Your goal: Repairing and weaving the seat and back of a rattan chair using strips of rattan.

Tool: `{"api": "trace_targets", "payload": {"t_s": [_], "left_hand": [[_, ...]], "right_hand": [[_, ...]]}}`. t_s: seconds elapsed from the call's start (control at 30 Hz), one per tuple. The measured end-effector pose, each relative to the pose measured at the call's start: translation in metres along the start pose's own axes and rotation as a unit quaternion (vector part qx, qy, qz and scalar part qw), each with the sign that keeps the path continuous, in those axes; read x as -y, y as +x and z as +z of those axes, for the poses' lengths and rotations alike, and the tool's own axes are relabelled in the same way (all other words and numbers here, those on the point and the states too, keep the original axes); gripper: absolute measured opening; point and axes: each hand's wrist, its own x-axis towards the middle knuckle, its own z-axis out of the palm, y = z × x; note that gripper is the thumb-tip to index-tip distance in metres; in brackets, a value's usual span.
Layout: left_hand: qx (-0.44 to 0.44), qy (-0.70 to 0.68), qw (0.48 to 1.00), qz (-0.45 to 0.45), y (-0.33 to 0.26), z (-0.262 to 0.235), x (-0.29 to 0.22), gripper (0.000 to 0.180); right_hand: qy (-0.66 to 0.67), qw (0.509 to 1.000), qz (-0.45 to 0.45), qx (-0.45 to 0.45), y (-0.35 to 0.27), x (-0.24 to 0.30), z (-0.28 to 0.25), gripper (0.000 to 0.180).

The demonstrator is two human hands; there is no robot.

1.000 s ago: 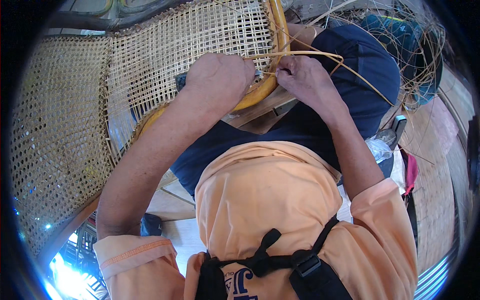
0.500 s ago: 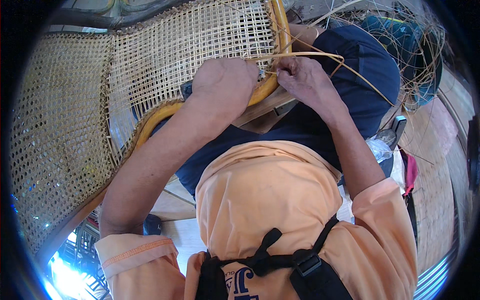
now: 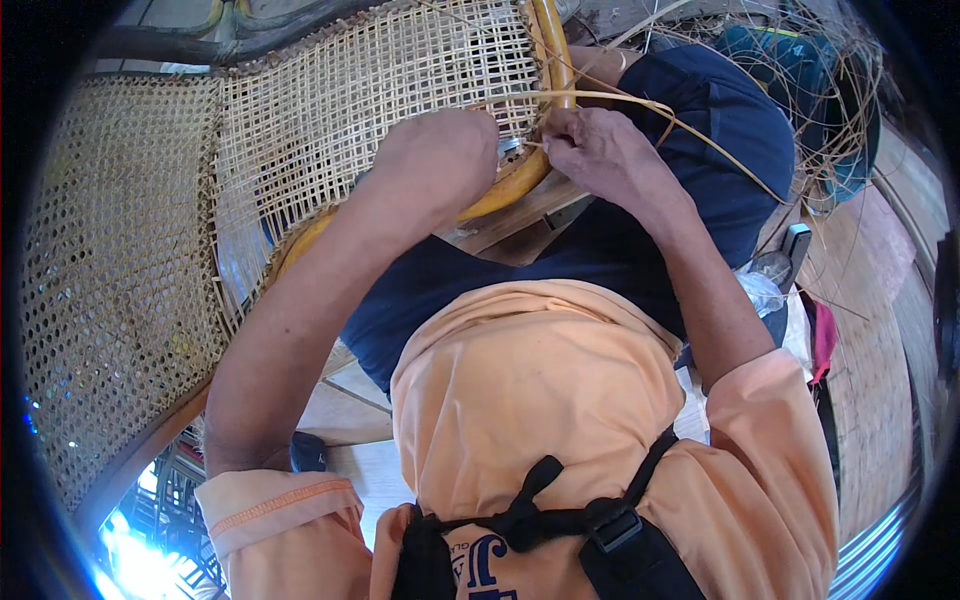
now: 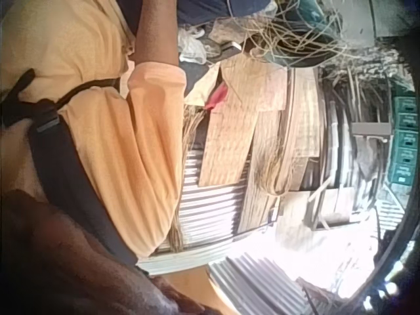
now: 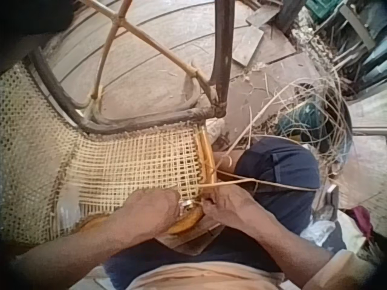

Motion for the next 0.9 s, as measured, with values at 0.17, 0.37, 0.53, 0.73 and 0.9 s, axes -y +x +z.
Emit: {"api": "trace_targets", "payload": {"t_s": [0.17,0.37,0.53,0.73,0.9], "left_hand": [[-0.035,0.036,0.999,0.003,-0.008,-0.005,-0.014,0.014],[-0.125,0.048,0.990,0.041,-0.012,0.012,-0.005,0.013],[-0.058,0.024,0.998,0.003,0.000,-0.001,-0.007,0.022],[-0.004,-0.001,0.998,-0.061,0.011,-0.019,0.007,0.040],[0.071,-0.011,0.986,-0.153,-0.054,-0.051,0.053,0.045]], "right_hand": [[-0.007,0.999,0.037,0.014,-0.002,0.006,-0.002,0.023],[-0.021,0.999,0.021,0.016,0.003,0.003,0.005,0.022],[-0.070,0.997,0.019,-0.012,0.003,0.011,0.006,0.020],[-0.168,0.986,0.009,0.022,0.003,0.029,-0.013,0.020],[0.080,0.994,-0.053,-0.044,-0.011,0.033,-0.020,0.022]]}}
